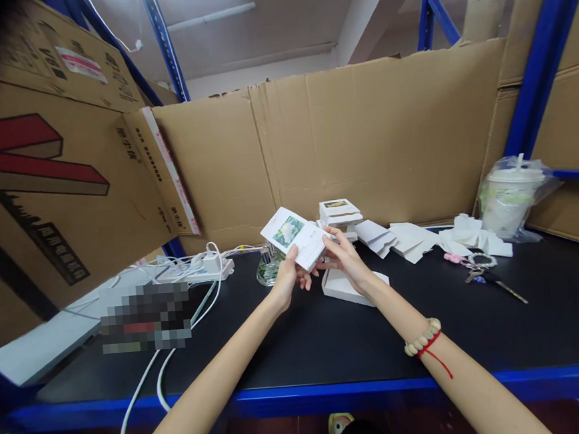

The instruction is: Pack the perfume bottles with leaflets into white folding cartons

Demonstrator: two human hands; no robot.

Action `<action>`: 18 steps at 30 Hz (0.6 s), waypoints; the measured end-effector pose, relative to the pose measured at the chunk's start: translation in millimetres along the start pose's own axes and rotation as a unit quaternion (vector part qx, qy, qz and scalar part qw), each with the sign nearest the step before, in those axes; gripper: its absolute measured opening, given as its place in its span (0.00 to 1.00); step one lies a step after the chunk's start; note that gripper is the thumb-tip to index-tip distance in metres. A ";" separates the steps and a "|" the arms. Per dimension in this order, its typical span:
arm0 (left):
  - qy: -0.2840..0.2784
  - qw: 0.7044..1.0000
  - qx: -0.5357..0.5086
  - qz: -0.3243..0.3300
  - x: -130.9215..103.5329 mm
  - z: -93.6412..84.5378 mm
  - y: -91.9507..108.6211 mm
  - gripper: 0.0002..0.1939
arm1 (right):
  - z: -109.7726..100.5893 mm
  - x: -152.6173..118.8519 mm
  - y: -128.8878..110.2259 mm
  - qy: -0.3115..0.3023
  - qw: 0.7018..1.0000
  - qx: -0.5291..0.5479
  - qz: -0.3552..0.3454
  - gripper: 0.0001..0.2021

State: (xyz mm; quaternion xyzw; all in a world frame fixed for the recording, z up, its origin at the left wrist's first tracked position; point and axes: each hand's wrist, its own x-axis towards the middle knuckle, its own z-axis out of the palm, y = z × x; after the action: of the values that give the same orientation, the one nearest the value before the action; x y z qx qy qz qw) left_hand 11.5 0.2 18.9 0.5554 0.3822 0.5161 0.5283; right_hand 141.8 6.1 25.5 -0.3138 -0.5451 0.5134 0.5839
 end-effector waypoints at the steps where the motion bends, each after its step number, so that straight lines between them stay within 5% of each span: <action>1: 0.006 1.000 -0.005 -0.001 0.7 -0.7 0.5 0.31 | -0.7 1.0 1.4 -0.002 1.000 0.005 0.002 0.19; 9: -0.035 0.999 0.019 -0.023 1.1 -1.7 -6.5 0.34 | -0.7 3.5 1.2 0.043 0.999 -0.020 -0.010 0.26; 18: 0.011 0.997 0.059 0.057 3.5 -6.3 -3.8 0.33 | 3.6 -0.3 -3.4 0.031 0.996 -0.040 0.073 0.14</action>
State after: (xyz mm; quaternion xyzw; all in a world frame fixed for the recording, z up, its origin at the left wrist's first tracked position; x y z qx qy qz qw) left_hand 6.4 5.5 15.1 0.6010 0.3856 0.5276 0.4601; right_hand 139.2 4.2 29.3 -0.3914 -0.5225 0.5228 0.5482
